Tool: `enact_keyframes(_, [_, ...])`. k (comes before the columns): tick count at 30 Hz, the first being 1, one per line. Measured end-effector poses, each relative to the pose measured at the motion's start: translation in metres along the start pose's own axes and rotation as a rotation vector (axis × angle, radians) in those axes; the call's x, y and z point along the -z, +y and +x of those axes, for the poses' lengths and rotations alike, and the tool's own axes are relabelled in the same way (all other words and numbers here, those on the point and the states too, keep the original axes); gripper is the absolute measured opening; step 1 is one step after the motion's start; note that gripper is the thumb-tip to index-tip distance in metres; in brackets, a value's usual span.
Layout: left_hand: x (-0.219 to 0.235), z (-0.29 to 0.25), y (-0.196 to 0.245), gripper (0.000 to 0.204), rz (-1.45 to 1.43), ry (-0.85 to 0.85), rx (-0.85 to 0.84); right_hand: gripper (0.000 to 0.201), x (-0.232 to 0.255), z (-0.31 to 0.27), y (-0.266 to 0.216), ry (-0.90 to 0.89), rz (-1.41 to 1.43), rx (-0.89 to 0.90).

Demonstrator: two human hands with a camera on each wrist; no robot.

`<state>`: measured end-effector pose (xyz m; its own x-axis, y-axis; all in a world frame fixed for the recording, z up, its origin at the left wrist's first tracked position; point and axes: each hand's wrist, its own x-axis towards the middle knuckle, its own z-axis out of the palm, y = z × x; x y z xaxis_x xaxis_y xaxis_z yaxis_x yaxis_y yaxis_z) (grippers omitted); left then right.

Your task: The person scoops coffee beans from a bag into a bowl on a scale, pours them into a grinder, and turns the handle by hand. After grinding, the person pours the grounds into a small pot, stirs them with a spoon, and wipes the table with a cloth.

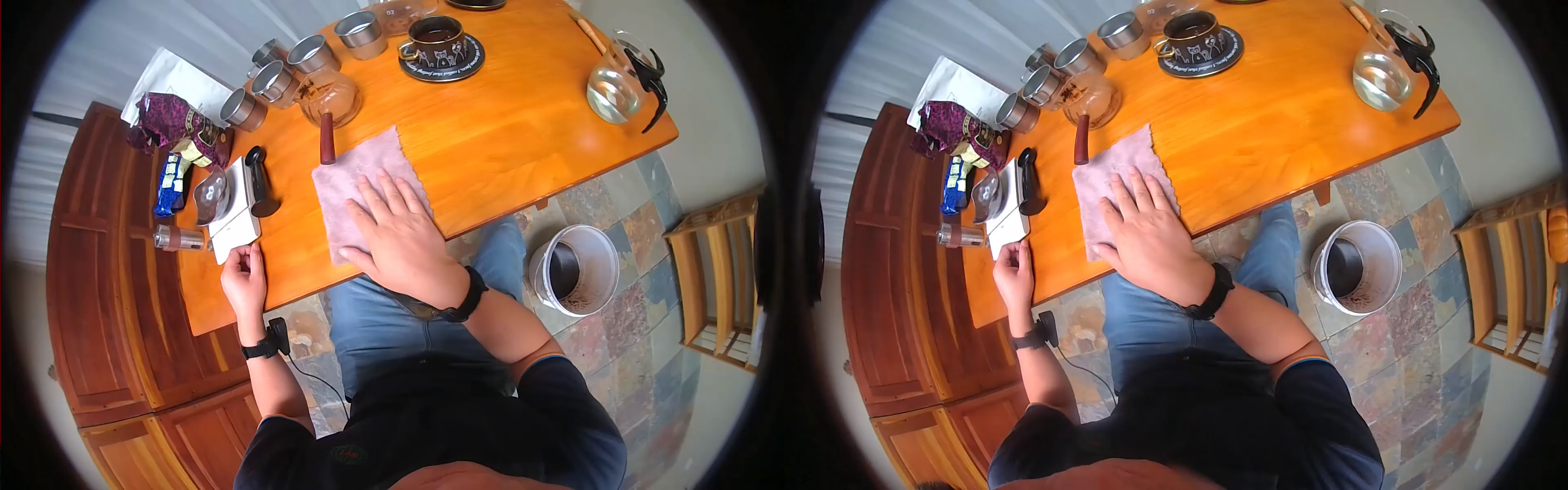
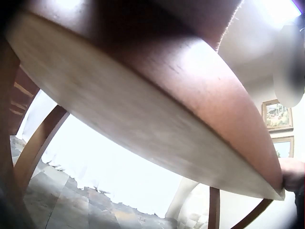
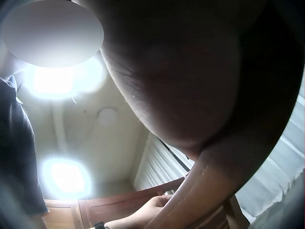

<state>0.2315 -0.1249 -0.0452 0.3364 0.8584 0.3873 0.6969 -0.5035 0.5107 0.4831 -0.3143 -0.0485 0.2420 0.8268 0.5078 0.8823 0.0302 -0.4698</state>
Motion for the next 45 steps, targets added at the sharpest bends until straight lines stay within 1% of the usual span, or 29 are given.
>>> enact_keyframes(4, [-0.001,-0.003,0.004,0.021,0.021,0.02,0.0,0.057,-0.001,-0.003,0.001,0.033,0.055,0.002])
enact_keyframes(6, [-0.003,-0.009,0.008,0.02,-0.033,0.005,0.014,0.057,-0.002,-0.004,0.002,0.044,0.06,0.004])
enact_keyframes(7, [-0.008,-0.015,0.008,0.019,-0.112,-0.001,0.009,0.057,-0.003,-0.003,0.002,0.052,0.062,0.004])
enact_keyframes(8, [-0.011,-0.022,0.014,0.017,-0.163,-0.035,-0.023,0.057,-0.004,-0.004,0.002,0.056,0.063,0.011])
enact_keyframes(11, [-0.025,-0.043,0.041,0.015,-0.337,-0.063,-0.049,0.055,-0.004,-0.005,0.005,0.08,0.075,0.024])
enact_keyframes(12, [-0.03,-0.047,0.053,0.014,-0.405,-0.059,-0.059,0.05,-0.004,-0.006,0.006,0.086,0.106,0.026])
enact_keyframes(13, [-0.033,-0.049,0.067,0.013,-0.497,-0.084,-0.03,0.045,-0.004,-0.006,0.008,0.088,0.137,0.029])
enact_keyframes(14, [-0.029,-0.049,0.088,0.009,-0.446,-0.107,-0.033,0.045,-0.003,-0.007,0.01,0.087,0.131,0.035])
enact_keyframes(16, [-0.036,-0.042,0.112,0.012,-0.355,-0.126,-0.342,0.034,0.001,-0.005,0.016,0.124,0.382,-0.028])
enact_keyframes(17, [-0.037,-0.04,0.125,0.019,-0.31,-0.163,-0.405,0.025,0.002,-0.005,0.02,0.199,0.48,-0.043])
enact_keyframes(18, [-0.038,-0.038,0.137,0.026,-0.264,-0.202,-0.466,0.022,0.003,-0.005,0.028,0.223,0.631,-0.062])
enact_keyframes(20, [-0.042,-0.036,0.158,0.036,-0.272,-0.316,-0.485,0.021,0.006,-0.001,0.037,0.347,1.201,-0.352])
enact_keyframes(21, [-0.047,-0.032,0.16,0.049,-0.193,-0.369,-0.535,0.021,0.009,0.0,0.042,0.34,1.191,-0.351])
enact_keyframes(22, [-0.053,-0.032,0.162,0.049,-0.205,-0.367,-0.53,0.02,0.012,0.001,0.047,0.34,1.336,-0.424])
enact_keyframes(23, [-0.062,-0.032,0.164,0.054,-0.169,-0.369,-0.545,0.019,0.015,0.002,0.051,0.343,1.48,-0.497])
enact_keyframes(24, [-0.07,-0.031,0.166,0.059,-0.133,-0.372,-0.562,0.019,0.017,0.004,0.054,0.344,1.467,-0.498])
enact_keyframes(25, [-0.075,-0.028,0.166,0.064,0.022,-0.395,-0.596,0.018,0.018,0.005,0.055,0.314,1.269,-0.497])
enact_keyframes(26, [-0.077,-0.027,0.165,0.064,0.01,-0.395,-0.594,0.018,0.018,0.007,0.057,0.28,1.072,-0.494])
enact_keyframes(27, [-0.078,-0.026,0.163,0.066,0.014,-0.399,-0.608,0.018,0.02,0.008,0.059,0.272,1.06,-0.497])
enact_keyframes(29, [-0.078,-0.026,0.159,0.067,-0.002,-0.4,-0.595,0.024,0.025,0.011,0.066,0.196,0.864,-0.564])
enact_keyframes(31, [-0.077,-0.026,0.155,0.07,0.068,-0.406,-0.621,0.027,0.027,0.014,0.072,0.171,0.795,-0.545])
enact_keyframes(32, [-0.077,-0.025,0.152,0.07,0.049,-0.398,-0.598,0.03,0.028,0.017,0.072,0.173,0.742,-0.521])
enact_keyframes(33, [-0.077,-0.025,0.148,0.07,0.041,-0.403,-0.603,0.032,0.028,0.018,0.069,0.195,0.764,-0.524])
enact_keyframes(34, [-0.075,-0.025,0.144,0.07,0.036,-0.41,-0.61,0.032,0.029,0.017,0.066,0.172,0.753,-0.518])
enact_keyframes(36, [-0.066,-0.024,0.14,0.07,0.023,-0.419,-0.582,0.033,0.031,0.012,0.061,0.196,0.609,-0.515])
enact_keyframes(37, [-0.062,-0.023,0.137,0.069,0.022,-0.436,-0.571,0.033,0.03,0.011,0.059,0.198,0.589,-0.536])
enact_keyframes(38, [-0.059,-0.023,0.131,0.069,0.021,-0.429,-0.555,0.033,0.029,0.011,0.058,0.182,0.59,-0.528])
enact_keyframes(40, [-0.054,-0.022,0.12,0.069,0.026,-0.421,-0.561,0.033,0.026,0.01,0.06,0.238,0.614,-0.551])
enact_keyframes(45, [-0.038,-0.017,0.094,0.068,0.032,-0.402,-0.542,0.033,0.024,0.009,0.062,0.261,0.609,-0.533])
